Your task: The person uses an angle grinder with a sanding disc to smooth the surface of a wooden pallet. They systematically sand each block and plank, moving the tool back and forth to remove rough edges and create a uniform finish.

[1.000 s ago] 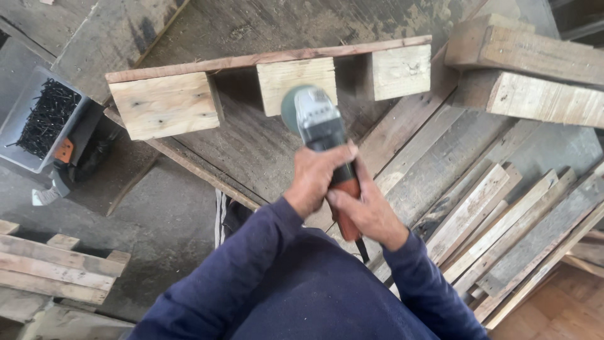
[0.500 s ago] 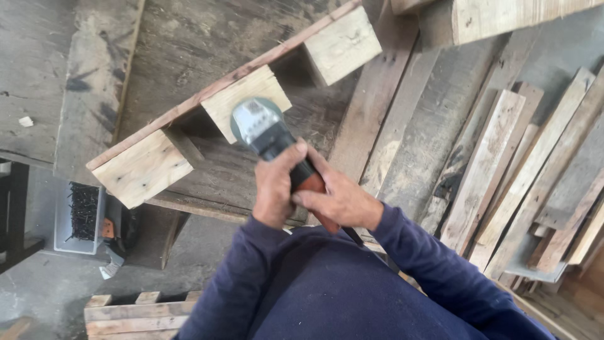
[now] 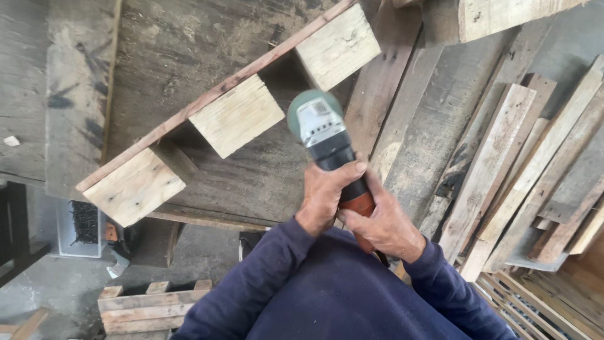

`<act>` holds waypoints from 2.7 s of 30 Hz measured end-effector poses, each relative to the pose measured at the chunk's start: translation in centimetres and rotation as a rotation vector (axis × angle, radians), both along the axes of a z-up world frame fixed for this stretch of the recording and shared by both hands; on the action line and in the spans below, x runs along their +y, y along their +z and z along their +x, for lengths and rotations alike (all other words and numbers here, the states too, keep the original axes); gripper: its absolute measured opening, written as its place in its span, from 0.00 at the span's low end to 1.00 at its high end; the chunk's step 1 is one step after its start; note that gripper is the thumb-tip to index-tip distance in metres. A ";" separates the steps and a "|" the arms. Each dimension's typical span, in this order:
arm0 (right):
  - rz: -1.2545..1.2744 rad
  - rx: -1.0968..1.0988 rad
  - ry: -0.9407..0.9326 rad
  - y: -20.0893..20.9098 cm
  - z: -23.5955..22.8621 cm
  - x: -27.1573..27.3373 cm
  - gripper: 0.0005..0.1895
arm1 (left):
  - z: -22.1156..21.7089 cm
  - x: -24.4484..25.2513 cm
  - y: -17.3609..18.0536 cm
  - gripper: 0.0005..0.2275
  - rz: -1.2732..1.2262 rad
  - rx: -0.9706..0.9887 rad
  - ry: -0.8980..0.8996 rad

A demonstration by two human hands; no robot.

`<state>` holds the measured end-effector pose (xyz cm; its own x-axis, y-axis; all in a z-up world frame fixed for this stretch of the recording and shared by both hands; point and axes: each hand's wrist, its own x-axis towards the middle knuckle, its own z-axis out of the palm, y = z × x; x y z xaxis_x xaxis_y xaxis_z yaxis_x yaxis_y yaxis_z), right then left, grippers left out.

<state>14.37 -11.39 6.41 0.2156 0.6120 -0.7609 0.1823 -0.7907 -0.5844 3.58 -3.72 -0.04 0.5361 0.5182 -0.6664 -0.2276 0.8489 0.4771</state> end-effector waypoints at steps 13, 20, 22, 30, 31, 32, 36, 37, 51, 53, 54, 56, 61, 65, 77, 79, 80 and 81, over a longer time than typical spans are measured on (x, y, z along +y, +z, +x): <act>0.073 -0.024 -0.037 -1.7 5.5 0.9 0.53 | 6.0 2.4 -1.7 0.16 -0.017 -0.037 -0.072; 0.225 -0.003 0.102 0.3 5.7 1.4 0.53 | 6.0 1.9 0.6 0.18 -0.014 0.051 0.000; 0.214 -0.007 0.105 0.1 5.5 1.5 0.53 | 5.7 1.8 0.3 0.16 -0.037 0.026 -0.027; 0.065 0.018 0.075 -0.8 5.6 2.1 0.53 | 5.2 2.9 -0.2 0.13 -0.067 -0.012 0.052; 0.090 0.019 0.059 -0.9 5.5 1.7 0.52 | 5.2 2.4 0.0 0.13 -0.063 0.011 0.055; 0.107 0.025 0.043 -0.8 5.3 1.1 0.51 | 5.1 1.8 0.0 0.14 -0.066 0.040 0.057; 0.135 0.014 -0.054 -2.1 6.2 -0.5 0.52 | 6.4 1.1 -1.3 0.13 -0.007 0.044 -0.089; 0.099 0.013 -0.091 -2.4 6.6 -0.6 0.53 | 7.2 1.3 -1.8 0.14 0.011 0.046 -0.127; 0.259 -0.071 -0.153 -3.6 12.9 1.6 0.55 | 15.7 5.0 -3.3 0.15 0.031 -0.072 -0.197; 0.267 -0.071 -0.123 -3.2 13.5 2.8 0.55 | 16.0 6.1 -2.9 0.16 0.022 -0.102 -0.153; 0.271 -0.071 -0.105 -3.1 13.8 3.6 0.54 | 16.2 6.7 -2.6 0.16 0.023 -0.084 -0.124; 0.310 -0.081 -0.025 -2.9 14.5 5.3 0.53 | 16.2 8.1 -2.3 0.17 0.022 -0.044 -0.068; 0.240 0.065 -0.079 -3.4 15.4 7.3 0.56 | 16.4 10.1 -2.3 0.16 -0.018 -0.022 -0.024; 0.345 0.037 0.022 -3.5 15.4 6.6 0.54 | 15.9 9.5 -2.1 0.15 -0.009 -0.069 0.030; 0.148 0.099 -0.195 -2.5 13.3 3.4 0.55 | 15.5 5.8 -2.4 0.12 -0.034 -0.009 -0.084; 0.135 0.104 -0.211 -2.4 13.1 3.0 0.55 | 15.5 5.2 -2.6 0.12 -0.048 0.005 -0.101; 0.133 0.106 -0.223 -2.4 13.0 2.9 0.56 | 15.5 5.2 -2.7 0.12 -0.049 0.012 -0.108; 0.130 0.108 -0.235 -2.4 12.9 2.9 0.56 | 15.5 5.2 -2.8 0.12 -0.028 0.017 -0.113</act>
<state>27.29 -8.48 4.00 0.2847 0.6489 -0.7056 -0.0660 -0.7211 -0.6897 19.11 1.49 -2.79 0.5789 0.4364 -0.6888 -0.1218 0.8815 0.4561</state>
